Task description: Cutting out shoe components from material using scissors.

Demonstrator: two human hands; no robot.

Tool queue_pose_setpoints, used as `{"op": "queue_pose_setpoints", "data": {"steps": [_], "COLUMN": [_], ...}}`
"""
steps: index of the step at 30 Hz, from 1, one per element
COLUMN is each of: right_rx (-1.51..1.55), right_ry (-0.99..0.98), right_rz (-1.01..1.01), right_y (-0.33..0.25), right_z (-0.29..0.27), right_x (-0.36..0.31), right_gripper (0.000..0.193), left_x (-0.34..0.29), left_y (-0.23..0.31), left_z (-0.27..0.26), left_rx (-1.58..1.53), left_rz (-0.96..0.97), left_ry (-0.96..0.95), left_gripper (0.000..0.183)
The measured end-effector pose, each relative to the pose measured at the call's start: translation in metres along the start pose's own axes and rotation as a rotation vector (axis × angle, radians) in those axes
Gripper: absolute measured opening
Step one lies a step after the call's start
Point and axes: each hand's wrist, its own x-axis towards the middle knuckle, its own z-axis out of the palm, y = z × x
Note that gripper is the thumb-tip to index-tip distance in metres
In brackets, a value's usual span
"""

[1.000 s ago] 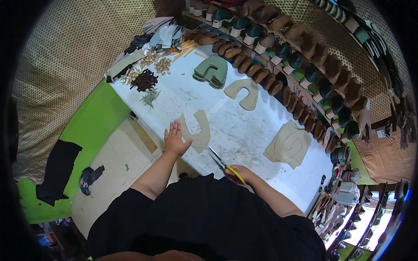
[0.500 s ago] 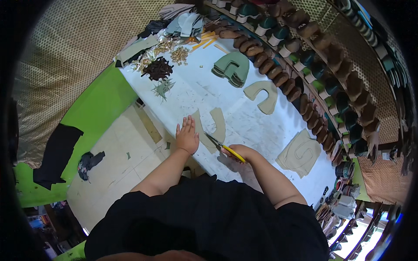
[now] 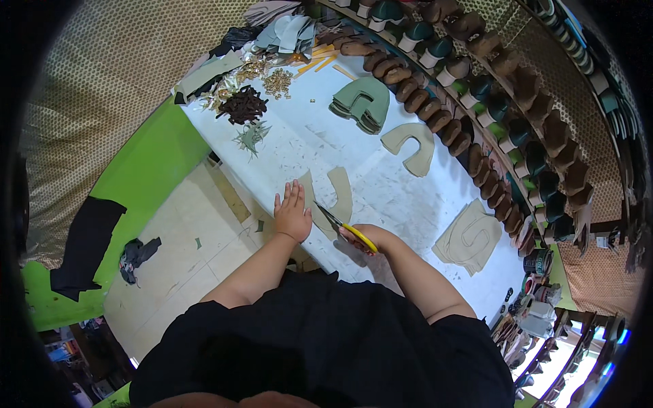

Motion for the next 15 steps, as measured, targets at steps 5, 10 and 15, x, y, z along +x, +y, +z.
{"op": "queue_pose_setpoints", "data": {"steps": [5, 10, 15], "right_rx": [0.047, -0.105, -0.536], "right_ry": [0.089, 0.188, 0.456], "right_rz": [-0.030, 0.020, -0.021], "right_y": [-0.003, 0.003, -0.009], "right_z": [0.017, 0.025, 0.042], "right_x": [0.001, 0.016, 0.006], "right_gripper": [0.062, 0.073, 0.075], "left_x": [0.000, 0.000, -0.001], "left_y": [-0.001, 0.000, -0.001], "left_z": [0.001, -0.002, -0.004], "left_rx": [-0.003, -0.048, -0.059], "left_rz": [0.001, -0.010, -0.011], "left_ry": [-0.002, -0.003, 0.004], "left_gripper": [0.071, 0.074, 0.075]}}
